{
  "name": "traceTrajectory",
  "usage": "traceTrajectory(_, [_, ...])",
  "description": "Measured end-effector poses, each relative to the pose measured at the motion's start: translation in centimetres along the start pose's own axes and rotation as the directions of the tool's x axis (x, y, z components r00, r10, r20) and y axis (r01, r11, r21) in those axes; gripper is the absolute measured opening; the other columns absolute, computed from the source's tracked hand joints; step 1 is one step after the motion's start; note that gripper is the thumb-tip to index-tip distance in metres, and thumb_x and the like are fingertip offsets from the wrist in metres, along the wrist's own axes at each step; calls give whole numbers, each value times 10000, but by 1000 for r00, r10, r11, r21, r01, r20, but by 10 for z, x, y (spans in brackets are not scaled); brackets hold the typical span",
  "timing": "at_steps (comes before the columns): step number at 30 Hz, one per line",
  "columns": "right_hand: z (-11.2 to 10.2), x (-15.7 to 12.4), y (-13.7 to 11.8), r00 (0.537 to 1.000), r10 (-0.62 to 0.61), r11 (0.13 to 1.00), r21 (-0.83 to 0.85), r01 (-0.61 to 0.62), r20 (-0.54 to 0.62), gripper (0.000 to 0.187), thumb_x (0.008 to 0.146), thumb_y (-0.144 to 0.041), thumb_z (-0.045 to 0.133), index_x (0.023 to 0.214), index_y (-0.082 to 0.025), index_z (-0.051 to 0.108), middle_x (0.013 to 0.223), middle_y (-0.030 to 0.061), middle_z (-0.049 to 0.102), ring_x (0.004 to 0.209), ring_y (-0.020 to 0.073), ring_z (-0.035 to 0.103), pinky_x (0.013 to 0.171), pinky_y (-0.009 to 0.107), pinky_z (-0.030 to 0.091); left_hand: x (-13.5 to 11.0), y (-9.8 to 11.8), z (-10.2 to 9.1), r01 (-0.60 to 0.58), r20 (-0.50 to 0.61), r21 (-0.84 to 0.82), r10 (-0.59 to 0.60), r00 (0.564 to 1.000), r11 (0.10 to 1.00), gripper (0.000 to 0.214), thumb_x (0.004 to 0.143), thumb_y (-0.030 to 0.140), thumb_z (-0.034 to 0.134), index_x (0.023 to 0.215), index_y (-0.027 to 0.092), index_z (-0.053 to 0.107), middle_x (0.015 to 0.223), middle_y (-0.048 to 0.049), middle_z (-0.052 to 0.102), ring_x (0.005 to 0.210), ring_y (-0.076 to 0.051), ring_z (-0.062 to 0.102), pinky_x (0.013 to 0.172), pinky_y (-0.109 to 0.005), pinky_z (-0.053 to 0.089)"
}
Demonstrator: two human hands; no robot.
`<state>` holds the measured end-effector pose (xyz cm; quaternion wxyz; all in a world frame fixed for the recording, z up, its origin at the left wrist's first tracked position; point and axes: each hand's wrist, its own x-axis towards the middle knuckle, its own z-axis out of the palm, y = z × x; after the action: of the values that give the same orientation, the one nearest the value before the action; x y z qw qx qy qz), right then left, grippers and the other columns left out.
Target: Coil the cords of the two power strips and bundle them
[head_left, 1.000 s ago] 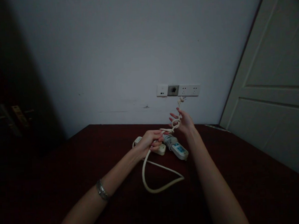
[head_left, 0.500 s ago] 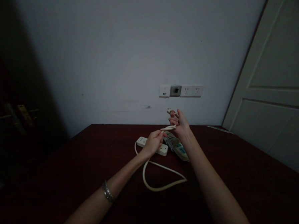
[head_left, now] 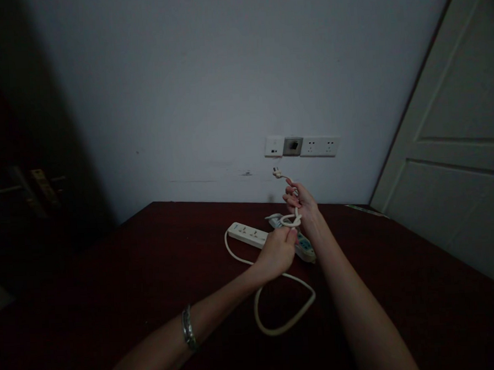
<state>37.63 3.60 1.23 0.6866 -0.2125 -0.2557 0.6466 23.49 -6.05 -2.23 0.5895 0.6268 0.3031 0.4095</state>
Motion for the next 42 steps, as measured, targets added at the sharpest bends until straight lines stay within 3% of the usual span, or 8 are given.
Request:
traceTrajectory(4, [-3,1,1,1000,-14,1000,1,14,-26,62,787,-142,460,745,-188,470,425,-110,381,290,18,176,252,104,50,-8,6,3,-146,-46,373,176,983,916,259,793,163,469,535,186,463,504,12,418,517,-140,363,542,-249,224])
traceTrajectory(11, [-12,1,1,983,-124,992,14,127,-138,110,810,-155,439,711,-196,415,400,-125,329,271,14,146,244,98,75,-14,1,12,-193,-57,269,216,975,943,263,754,147,519,509,206,445,469,31,311,491,-144,299,553,-267,233])
traceTrajectory(19, [-5,-3,-4,963,-217,973,45,227,-157,110,820,-132,387,745,-195,437,416,-113,328,275,23,156,234,107,81,-24,3,16,-194,-14,416,219,976,889,239,804,170,458,565,185,439,542,11,398,533,-128,366,558,-257,274])
traceTrajectory(22, [-2,-8,-16,954,-251,961,72,265,-164,159,841,-135,336,718,-187,423,420,-108,308,278,23,154,231,115,84,-24,10,12,-140,72,260,125,989,956,93,796,189,466,707,177,488,543,44,405,464,-84,348,487,-219,278])
traceTrajectory(24, [-4,-11,-25,946,-273,952,90,292,-176,207,858,-148,298,672,-187,381,426,-103,296,284,20,160,232,115,93,-23,16,6,12,232,121,-40,972,993,92,776,193,469,862,187,500,507,79,386,383,-63,318,423,-195,275])
traceTrajectory(27, [-9,-16,-37,928,-311,935,112,337,-205,257,877,-183,262,623,-195,299,438,-95,294,294,16,177,236,110,111,-26,20,-5,221,460,36,-212,862,975,216,719,176,501,934,186,501,480,85,426,342,-59,345,375,-174,277])
traceTrajectory(32, [-17,-23,-56,897,-368,903,135,407,-244,252,876,-198,265,626,-194,292,448,-97,286,292,12,180,241,112,108,-43,5,-28,333,538,85,-325,778,939,155,641,199,585,780,130,588,485,36,525,364,-61,418,416,-190,328])
traceTrajectory(42, [-2,-47,-88,834,-508,834,119,539,-215,128,793,-140,379,670,-175,388,464,-93,320,305,16,196,247,119,128,-44,13,-112,294,452,-39,-246,857,955,113,766,215,597,818,114,587,725,-33,626,752,-148,619,745,-291,447])
